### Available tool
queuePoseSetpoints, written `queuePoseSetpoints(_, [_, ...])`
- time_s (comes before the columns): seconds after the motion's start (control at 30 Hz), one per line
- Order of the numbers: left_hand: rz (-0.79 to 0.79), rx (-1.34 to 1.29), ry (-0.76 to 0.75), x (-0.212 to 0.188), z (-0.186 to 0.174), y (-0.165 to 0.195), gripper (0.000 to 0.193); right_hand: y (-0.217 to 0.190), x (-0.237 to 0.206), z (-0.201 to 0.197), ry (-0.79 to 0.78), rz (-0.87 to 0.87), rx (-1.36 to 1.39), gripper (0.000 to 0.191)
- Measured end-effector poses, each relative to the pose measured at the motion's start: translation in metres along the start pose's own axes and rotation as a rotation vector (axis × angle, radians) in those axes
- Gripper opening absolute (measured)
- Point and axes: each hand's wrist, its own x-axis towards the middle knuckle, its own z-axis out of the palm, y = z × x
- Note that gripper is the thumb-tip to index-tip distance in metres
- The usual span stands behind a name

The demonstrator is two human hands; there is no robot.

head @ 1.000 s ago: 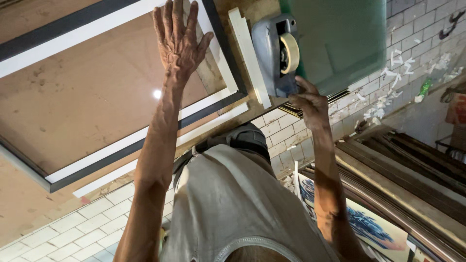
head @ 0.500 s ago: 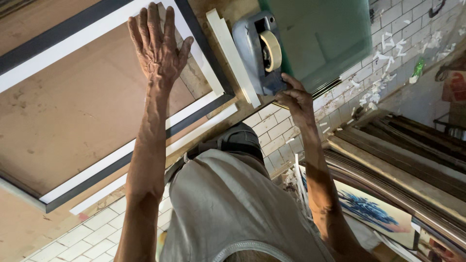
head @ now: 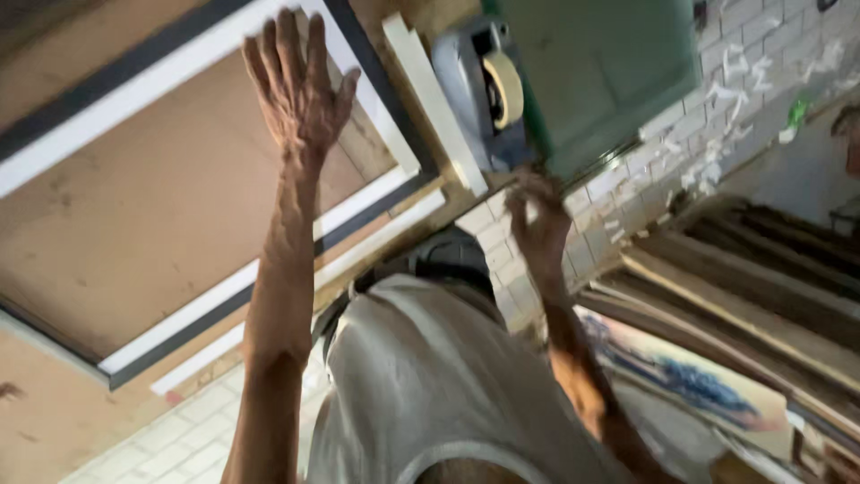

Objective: The person works at a workbench fitting white mat board strips into a black picture frame, pressing them into place along the frame edges. They wipe the frame's glass with a cloth, reposition the frame, and handle additional white strips, aligning and seating them inside the frame.

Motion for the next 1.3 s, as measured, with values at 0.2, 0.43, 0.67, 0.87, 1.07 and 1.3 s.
queuePoseSetpoints(0.2, [0.002, -0.025, -0.001, -0.004, -0.005, -0.001, 0.071, -0.069, 0.006, 0.028, -0.335, 0.007, 0.212, 0.053])
queuePoseSetpoints(0.43, [-0.024, -0.044, -0.017, -0.001, -0.012, 0.004, 0.072, -0.072, 0.041, 0.065, -0.397, -0.343, 0.019, 0.075])
queuePoseSetpoints(0.67, [-0.03, -0.067, 0.022, 0.001, -0.004, 0.002, 0.074, -0.068, 0.032, 0.077, -0.392, -0.432, -0.171, 0.08])
queuePoseSetpoints(0.87, [-0.048, -1.338, -0.384, -0.02, -0.007, 0.002, 0.06, -0.062, 0.03, 0.08, -0.415, -0.363, -0.207, 0.081])
queuePoseSetpoints(1.07, [-0.322, -2.367, -0.871, -0.056, 0.001, 0.005, 0.047, -0.053, 0.03, 0.092, -0.441, -0.315, -0.211, 0.077])
queuePoseSetpoints(1.3, [-0.212, -2.507, -0.92, -0.06, 0.01, 0.002, 0.035, -0.048, 0.025, 0.081, -0.391, -0.289, -0.016, 0.062])
